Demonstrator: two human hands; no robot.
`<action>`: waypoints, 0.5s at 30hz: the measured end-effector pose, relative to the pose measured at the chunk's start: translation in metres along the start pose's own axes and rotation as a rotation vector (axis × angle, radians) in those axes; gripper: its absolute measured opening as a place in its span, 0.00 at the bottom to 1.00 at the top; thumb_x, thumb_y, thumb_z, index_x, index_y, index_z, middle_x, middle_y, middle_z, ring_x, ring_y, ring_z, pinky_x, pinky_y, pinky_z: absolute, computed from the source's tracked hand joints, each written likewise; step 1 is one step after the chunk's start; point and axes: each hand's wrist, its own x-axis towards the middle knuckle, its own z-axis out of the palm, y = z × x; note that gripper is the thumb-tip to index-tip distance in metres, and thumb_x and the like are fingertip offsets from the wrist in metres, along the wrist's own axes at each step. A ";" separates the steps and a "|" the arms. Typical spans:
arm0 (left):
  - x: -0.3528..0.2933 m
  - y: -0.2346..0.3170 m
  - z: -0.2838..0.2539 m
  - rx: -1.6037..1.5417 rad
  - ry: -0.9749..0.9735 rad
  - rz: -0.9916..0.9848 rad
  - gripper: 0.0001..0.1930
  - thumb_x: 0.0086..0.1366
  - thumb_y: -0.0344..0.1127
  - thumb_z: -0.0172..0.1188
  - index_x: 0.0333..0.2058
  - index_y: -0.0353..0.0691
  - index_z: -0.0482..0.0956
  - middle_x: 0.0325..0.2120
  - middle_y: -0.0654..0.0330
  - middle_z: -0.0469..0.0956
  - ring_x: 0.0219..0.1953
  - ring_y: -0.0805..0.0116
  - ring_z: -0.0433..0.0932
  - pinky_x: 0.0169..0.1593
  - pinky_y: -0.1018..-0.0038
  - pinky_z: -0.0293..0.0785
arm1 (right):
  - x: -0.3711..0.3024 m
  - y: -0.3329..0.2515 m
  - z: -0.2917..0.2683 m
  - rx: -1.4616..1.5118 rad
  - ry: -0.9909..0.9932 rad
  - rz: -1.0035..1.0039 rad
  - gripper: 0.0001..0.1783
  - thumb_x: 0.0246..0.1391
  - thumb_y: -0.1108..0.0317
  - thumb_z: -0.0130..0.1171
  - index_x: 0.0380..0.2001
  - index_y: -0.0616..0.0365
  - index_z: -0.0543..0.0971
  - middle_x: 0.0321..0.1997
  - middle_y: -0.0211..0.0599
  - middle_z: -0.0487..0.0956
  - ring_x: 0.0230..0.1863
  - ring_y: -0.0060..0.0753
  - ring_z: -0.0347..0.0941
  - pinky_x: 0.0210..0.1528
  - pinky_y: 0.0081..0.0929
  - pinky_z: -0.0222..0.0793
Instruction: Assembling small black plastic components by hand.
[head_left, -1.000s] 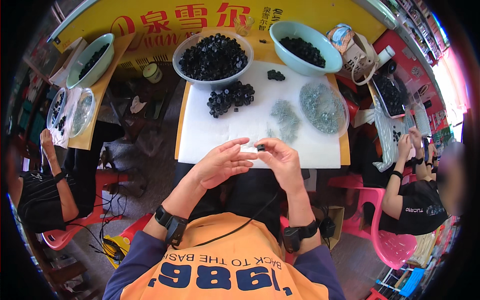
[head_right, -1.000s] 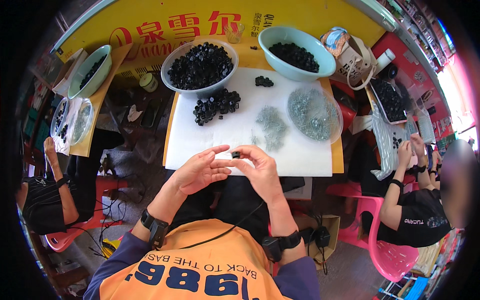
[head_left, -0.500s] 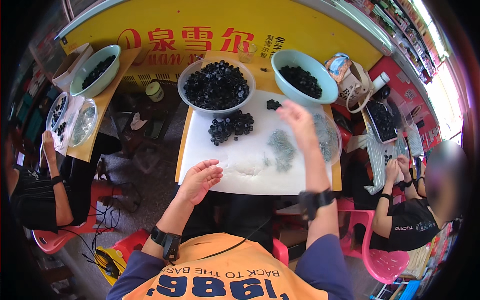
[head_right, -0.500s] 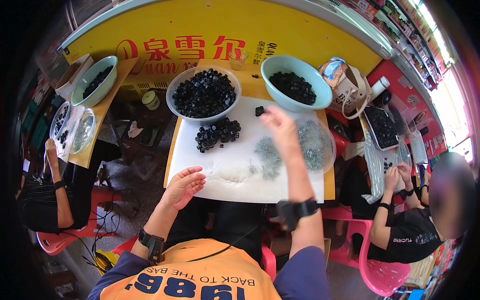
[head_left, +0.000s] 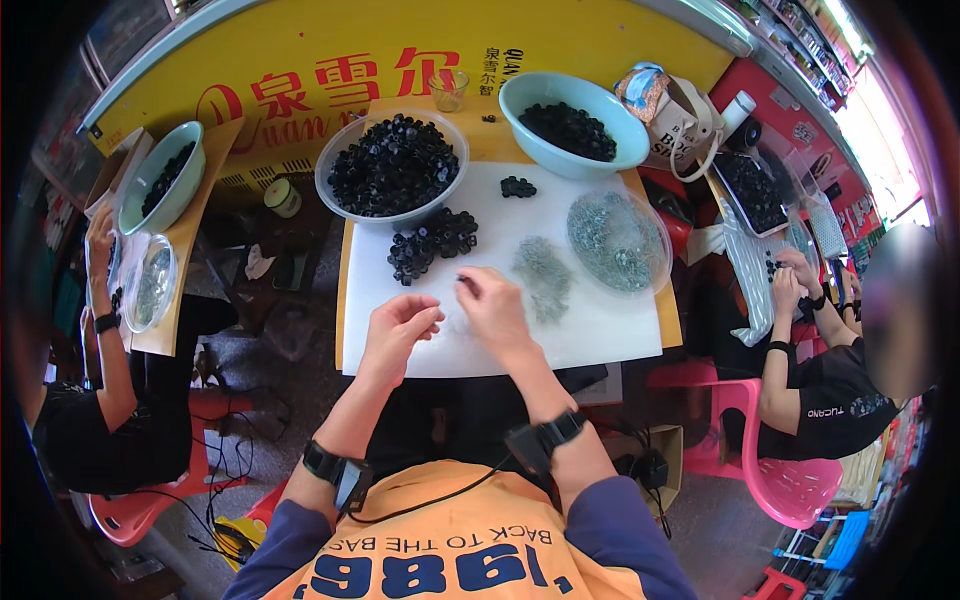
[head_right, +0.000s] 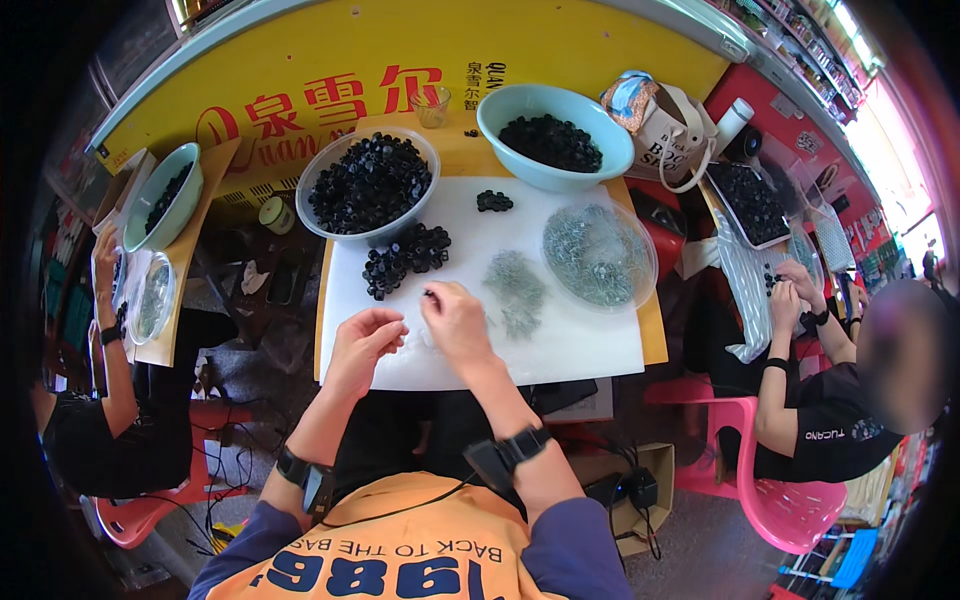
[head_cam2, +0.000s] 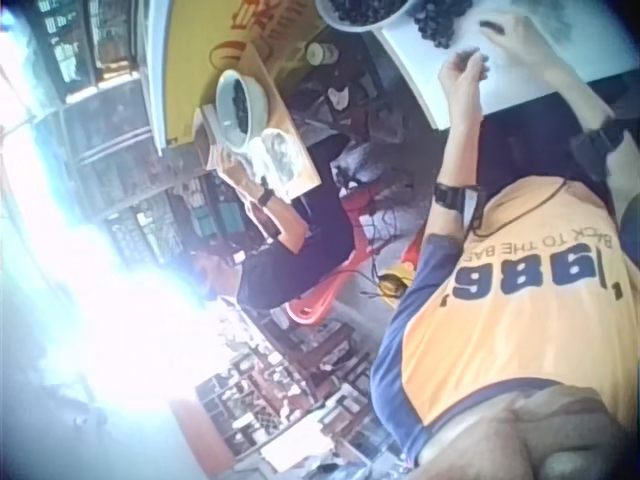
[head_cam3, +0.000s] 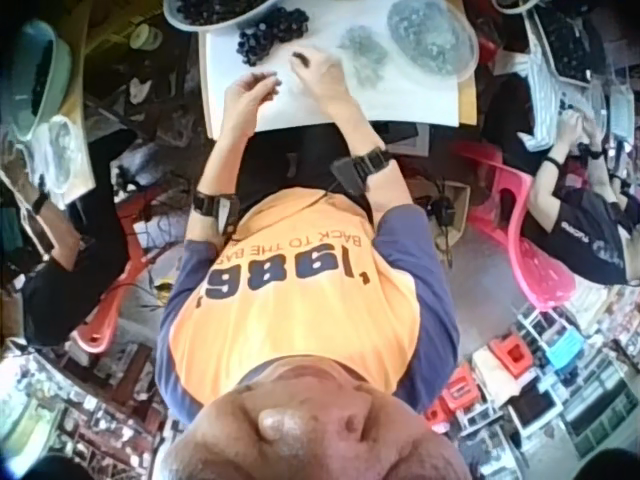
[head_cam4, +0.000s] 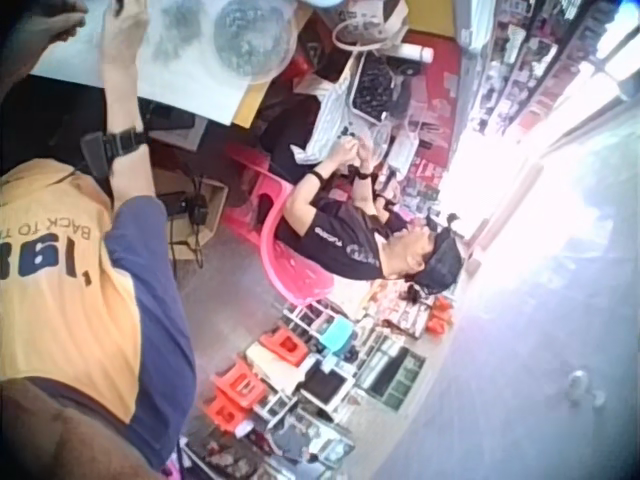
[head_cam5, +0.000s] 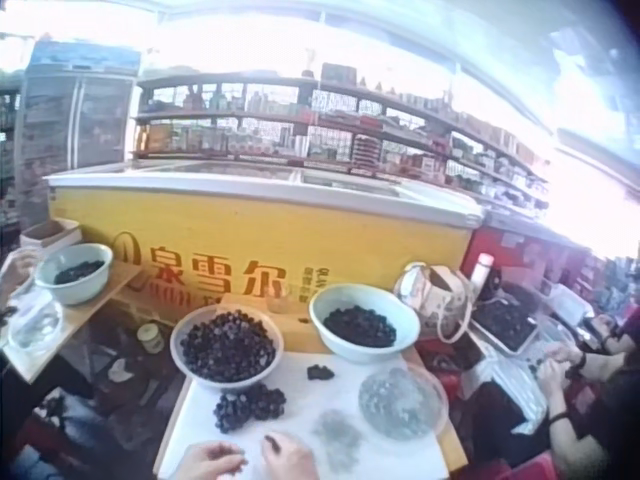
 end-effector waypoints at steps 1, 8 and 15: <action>0.008 0.000 0.005 0.191 -0.036 0.059 0.07 0.62 0.30 0.61 0.37 0.35 0.79 0.29 0.62 0.79 0.29 0.76 0.76 0.35 0.81 0.72 | -0.008 -0.003 -0.014 0.195 0.038 0.139 0.10 0.52 0.74 0.59 0.39 0.64 0.79 0.37 0.44 0.80 0.34 0.39 0.79 0.38 0.29 0.74; 0.062 -0.012 0.060 0.954 -0.261 0.676 0.08 0.59 0.28 0.60 0.37 0.35 0.82 0.33 0.55 0.78 0.35 0.60 0.77 0.41 0.71 0.73 | -0.070 0.010 -0.097 0.997 0.344 0.484 0.16 0.56 0.76 0.56 0.49 0.65 0.77 0.38 0.37 0.80 0.35 0.23 0.77 0.40 0.20 0.73; 0.085 -0.024 0.066 1.162 -0.413 0.721 0.05 0.57 0.26 0.59 0.33 0.35 0.81 0.34 0.53 0.75 0.39 0.54 0.76 0.44 0.66 0.73 | -0.092 0.005 -0.113 1.521 0.140 0.540 0.14 0.62 0.71 0.52 0.50 0.62 0.73 0.45 0.46 0.79 0.37 0.26 0.78 0.42 0.23 0.76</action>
